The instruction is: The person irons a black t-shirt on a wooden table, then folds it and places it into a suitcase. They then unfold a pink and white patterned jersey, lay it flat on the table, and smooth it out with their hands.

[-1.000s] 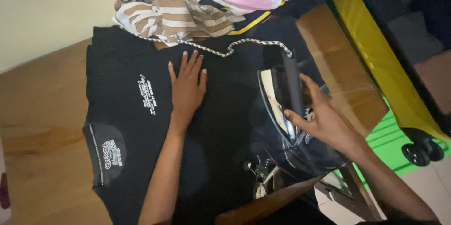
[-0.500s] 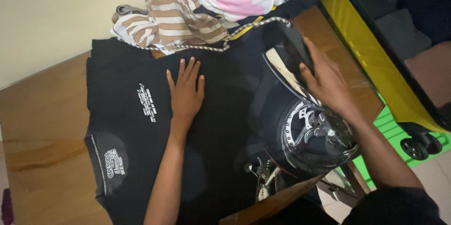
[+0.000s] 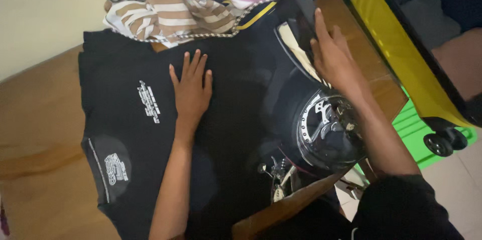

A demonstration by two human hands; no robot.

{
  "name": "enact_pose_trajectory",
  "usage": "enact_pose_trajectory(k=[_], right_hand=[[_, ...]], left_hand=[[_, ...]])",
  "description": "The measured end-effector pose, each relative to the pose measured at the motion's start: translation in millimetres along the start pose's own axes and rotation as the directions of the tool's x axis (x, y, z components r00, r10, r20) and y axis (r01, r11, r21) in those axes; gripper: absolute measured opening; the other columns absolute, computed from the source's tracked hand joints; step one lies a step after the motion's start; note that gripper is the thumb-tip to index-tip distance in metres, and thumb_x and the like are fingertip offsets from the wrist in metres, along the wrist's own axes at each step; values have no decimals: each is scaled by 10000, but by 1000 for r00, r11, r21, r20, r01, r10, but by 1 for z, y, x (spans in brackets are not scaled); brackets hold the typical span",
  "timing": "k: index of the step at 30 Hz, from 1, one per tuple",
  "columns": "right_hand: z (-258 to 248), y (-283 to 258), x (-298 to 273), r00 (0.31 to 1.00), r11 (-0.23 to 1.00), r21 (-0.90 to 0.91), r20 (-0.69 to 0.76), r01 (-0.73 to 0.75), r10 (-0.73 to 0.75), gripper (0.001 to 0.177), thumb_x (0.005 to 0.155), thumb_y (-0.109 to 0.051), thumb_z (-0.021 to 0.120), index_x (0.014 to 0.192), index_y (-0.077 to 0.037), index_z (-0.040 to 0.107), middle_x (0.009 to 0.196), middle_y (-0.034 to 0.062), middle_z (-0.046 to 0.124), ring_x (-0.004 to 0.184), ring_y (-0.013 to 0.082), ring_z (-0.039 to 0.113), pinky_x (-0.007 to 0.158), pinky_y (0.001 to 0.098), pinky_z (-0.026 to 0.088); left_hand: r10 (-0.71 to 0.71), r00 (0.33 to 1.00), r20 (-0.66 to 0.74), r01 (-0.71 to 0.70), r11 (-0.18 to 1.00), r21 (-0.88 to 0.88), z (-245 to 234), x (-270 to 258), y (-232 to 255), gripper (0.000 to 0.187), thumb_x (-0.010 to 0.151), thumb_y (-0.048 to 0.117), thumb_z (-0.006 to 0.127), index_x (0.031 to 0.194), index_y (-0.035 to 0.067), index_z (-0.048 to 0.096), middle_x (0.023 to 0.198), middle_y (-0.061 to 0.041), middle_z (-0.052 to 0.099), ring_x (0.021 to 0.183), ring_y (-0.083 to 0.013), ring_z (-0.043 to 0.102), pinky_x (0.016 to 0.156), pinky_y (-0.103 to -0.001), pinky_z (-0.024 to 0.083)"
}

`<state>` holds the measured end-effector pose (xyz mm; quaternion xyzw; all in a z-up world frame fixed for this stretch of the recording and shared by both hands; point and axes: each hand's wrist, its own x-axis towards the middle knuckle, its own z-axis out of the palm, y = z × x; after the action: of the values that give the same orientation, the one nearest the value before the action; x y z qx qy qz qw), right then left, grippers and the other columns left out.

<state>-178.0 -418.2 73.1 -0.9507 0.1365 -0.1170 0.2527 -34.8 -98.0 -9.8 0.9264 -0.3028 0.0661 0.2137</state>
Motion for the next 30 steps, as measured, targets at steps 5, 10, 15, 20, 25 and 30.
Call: enact_pose_trajectory(k=[5,10,15,20,25,30], right_hand=[[-10,4,-14,993,993,-25,11,-115,116,633,1089,-198,504,1665,-134,251,1300,355,511,1182,543,532,1040,567,422],[-20,3,13,988,986,-129,-96,106,-119,715,1002,-289,705,1596,-135,338,1456,302,593,1157,548,570,963,566,457],[-33,-9,2,996,994,-77,26,-79,81,751,1000,-299,646,1658,-207,295,903,291,703,847,514,678,820,569,525],[-52,-20,-39,956,960,-192,177,-202,236,771,1024,-329,590,1693,-249,215,757,359,649,773,543,656,762,577,503],[-63,-28,-63,886,924,-147,264,-353,380,781,1001,-298,570,1685,-297,192,731,358,640,738,524,689,770,549,519],[-47,-15,-56,994,1000,13,109,-19,17,739,1028,-223,610,1665,-225,235,1174,349,658,1012,524,662,906,547,515]], left_hand=[[5,1000,6,-5,1000,10,2,4,-2,464,1076,291,470,1497,105,527,1620,-96,410,1542,-302,263,1211,-652,66],[-5,1000,-7,5,1000,-11,-3,0,3,470,1088,298,459,1511,102,521,1628,-90,421,1558,-300,266,1232,-640,72],[-24,999,29,24,1000,-7,-5,2,6,474,1084,305,462,1508,101,521,1623,-93,423,1547,-302,266,1226,-645,71],[16,1000,8,-16,1000,0,-4,3,4,463,1097,290,472,1510,87,524,1629,-102,426,1555,-315,274,1225,-651,75],[22,1000,-8,-23,999,-25,-5,1,5,460,1100,284,479,1509,81,534,1629,-109,435,1558,-316,276,1223,-659,68],[24,1000,7,-24,1000,-3,-7,3,7,468,1104,291,466,1512,71,531,1619,-128,430,1554,-325,267,1227,-651,56]])
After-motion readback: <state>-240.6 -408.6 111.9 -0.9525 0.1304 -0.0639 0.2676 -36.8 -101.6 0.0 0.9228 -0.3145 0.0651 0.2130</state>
